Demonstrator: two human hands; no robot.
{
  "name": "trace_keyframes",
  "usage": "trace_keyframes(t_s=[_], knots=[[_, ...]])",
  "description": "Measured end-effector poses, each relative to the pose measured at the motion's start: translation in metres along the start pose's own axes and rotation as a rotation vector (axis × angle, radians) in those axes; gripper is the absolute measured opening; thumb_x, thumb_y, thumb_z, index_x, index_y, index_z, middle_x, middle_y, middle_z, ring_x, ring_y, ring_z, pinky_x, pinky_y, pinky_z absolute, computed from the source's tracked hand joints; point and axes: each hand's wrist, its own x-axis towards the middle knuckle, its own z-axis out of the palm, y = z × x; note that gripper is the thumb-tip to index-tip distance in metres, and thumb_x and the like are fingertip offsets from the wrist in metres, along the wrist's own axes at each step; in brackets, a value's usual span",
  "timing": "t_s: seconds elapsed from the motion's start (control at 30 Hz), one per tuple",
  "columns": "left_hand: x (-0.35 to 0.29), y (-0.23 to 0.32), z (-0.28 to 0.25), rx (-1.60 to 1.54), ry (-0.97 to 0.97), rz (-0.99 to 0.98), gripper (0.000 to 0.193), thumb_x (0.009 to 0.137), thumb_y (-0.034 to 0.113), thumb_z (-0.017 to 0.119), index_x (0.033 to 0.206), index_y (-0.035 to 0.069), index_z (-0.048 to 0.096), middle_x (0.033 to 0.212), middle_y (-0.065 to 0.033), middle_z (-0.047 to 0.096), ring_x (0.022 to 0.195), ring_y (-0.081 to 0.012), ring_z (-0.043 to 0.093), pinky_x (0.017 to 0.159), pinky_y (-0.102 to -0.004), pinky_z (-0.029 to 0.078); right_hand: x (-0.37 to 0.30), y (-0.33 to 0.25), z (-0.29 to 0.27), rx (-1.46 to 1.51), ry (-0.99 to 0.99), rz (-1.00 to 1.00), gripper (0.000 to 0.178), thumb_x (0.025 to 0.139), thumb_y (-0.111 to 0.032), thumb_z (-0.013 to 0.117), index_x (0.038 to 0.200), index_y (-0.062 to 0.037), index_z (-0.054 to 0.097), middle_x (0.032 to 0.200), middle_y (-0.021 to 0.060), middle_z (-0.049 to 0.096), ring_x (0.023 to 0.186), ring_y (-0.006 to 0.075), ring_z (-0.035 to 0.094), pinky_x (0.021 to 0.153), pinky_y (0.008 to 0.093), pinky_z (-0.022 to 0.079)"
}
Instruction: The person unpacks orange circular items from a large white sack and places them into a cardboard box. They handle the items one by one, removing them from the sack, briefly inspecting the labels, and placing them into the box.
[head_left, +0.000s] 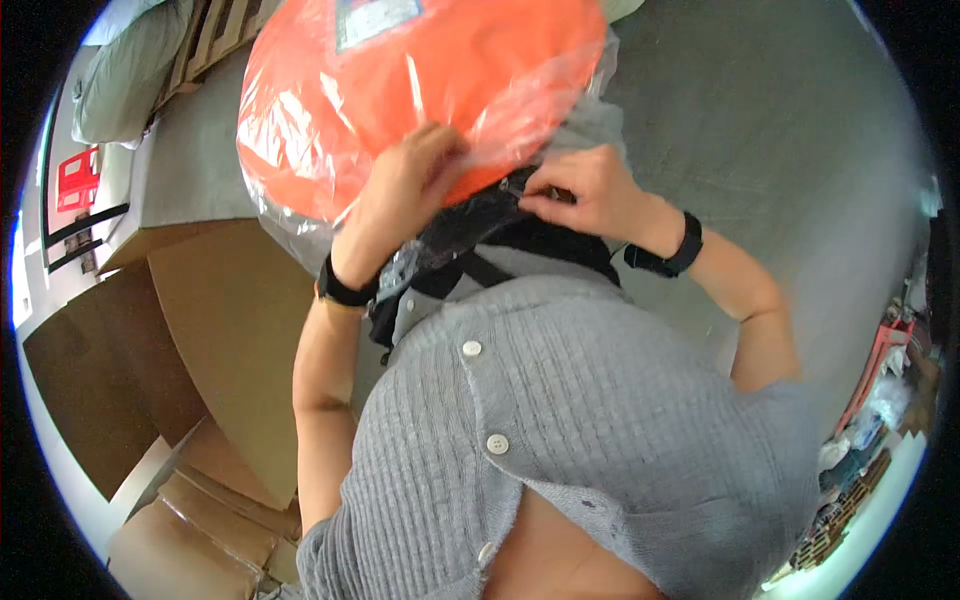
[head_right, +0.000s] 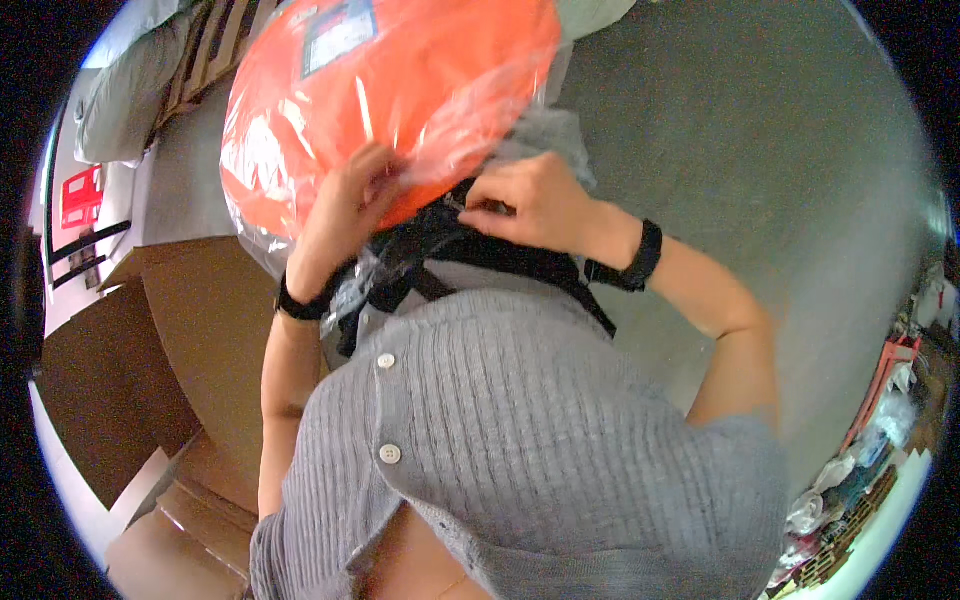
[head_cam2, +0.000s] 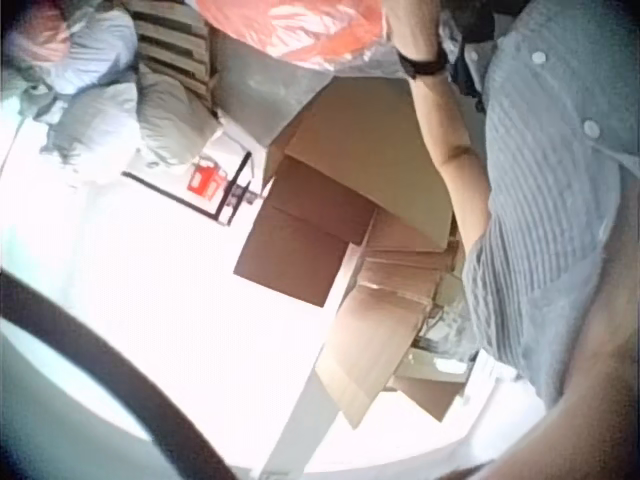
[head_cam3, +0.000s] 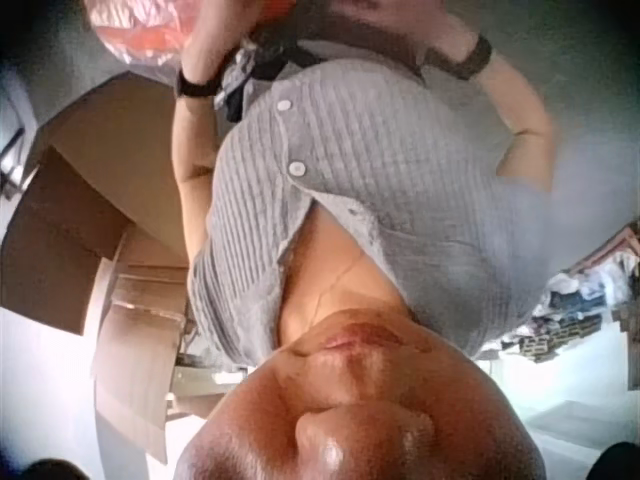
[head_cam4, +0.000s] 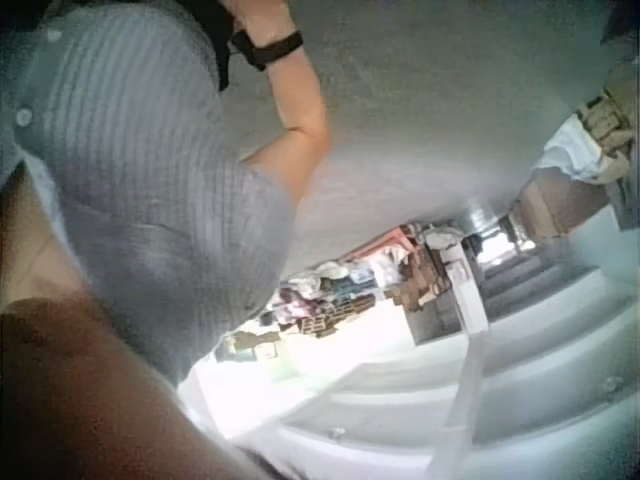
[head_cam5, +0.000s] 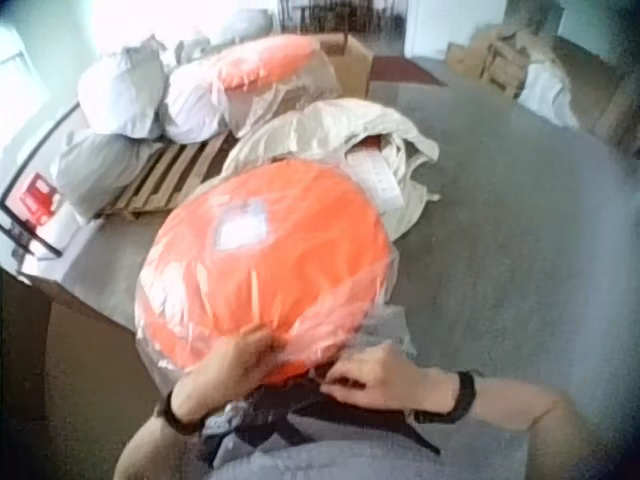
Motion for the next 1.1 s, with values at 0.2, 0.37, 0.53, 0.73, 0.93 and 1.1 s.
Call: trace_keyframes(t_s=[0.2, 0.37, 0.53, 0.73, 0.93, 1.1], knots=[[-0.021, 0.048, -0.009, -0.222, -0.161, 0.19, 0.009, 0.074, 0.002, 0.059, 0.08, 0.0, 0.054, 0.074, -0.0116, 0.052, 0.067, -0.0277, 0.055, 0.06, -0.0336, 0.044, -0.003, 0.007, -0.038, -0.396, 0.334, 0.136, 0.04, 0.066, -0.019, 0.071, 0.098, -0.0085, 0.05, 0.082, 0.0069, 0.054, 0.077, 0.0266, 0.055, 0.067, 0.0382, 0.045], [-0.035, 0.043, -0.013, -0.254, -0.459, 0.12, 0.014, 0.08, 0.009, 0.059, 0.091, 0.001, 0.057, 0.083, -0.013, 0.057, 0.078, -0.0297, 0.057, 0.068, -0.0347, 0.045, -0.048, 0.044, -0.046, -0.324, -0.162, 0.169, 0.022, 0.065, -0.007, 0.064, 0.086, -0.0048, 0.056, 0.077, 0.0111, 0.058, 0.073, 0.0289, 0.058, 0.063, 0.0368, 0.046], [-0.071, 0.011, -0.109, -0.451, -0.232, -0.346, 0.018, 0.079, 0.003, 0.06, 0.096, -0.002, 0.06, 0.089, -0.0076, 0.064, 0.081, -0.0126, 0.059, 0.073, -0.0279, 0.047, -0.097, 0.028, -0.08, 0.203, -1.001, 0.592, 0.011, 0.075, -0.014, 0.06, 0.081, -0.0057, 0.056, 0.071, 0.0115, 0.058, 0.067, 0.0212, 0.059, 0.062, 0.0347, 0.046], [-0.078, -0.167, -0.164, -0.235, 0.713, -0.593, 0.054, 0.082, 0.026, 0.063, 0.123, -0.003, 0.042, 0.121, -0.0173, 0.049, 0.106, -0.0211, 0.05, 0.088, -0.0306, 0.041, -0.033, 0.116, -0.1, 0.365, 0.054, 0.778, 0.044, 0.085, -0.031, 0.057, 0.118, -0.0041, 0.047, 0.107, 0.0073, 0.056, 0.092, 0.0191, 0.056, 0.077, 0.033, 0.045], [-0.047, -0.234, -0.119, -1.255, 0.478, -0.657, 0.049, 0.082, 0.033, 0.062, 0.114, -0.003, 0.052, 0.109, -0.0102, 0.059, 0.097, -0.0165, 0.058, 0.088, -0.0305, 0.045, 0.036, 0.119, -0.053, 0.881, 0.414, 0.792, 0.068, 0.086, -0.049, 0.047, 0.136, -0.0061, 0.028, 0.134, 0.0088, 0.038, 0.123, 0.0257, 0.036, 0.101, 0.0412, 0.031], [-0.069, -0.227, -0.102, -1.371, 0.674, -0.684, 0.036, 0.079, 0.03, 0.062, 0.102, 0.003, 0.059, 0.1, -0.0074, 0.062, 0.087, -0.0152, 0.06, 0.081, -0.0287, 0.047, 0.032, 0.111, -0.03, 1.161, 0.437, 0.655, 0.068, 0.085, -0.048, 0.046, 0.137, -0.0087, 0.026, 0.139, 0.0088, 0.031, 0.127, 0.0251, 0.031, 0.102, 0.0401, 0.029]])
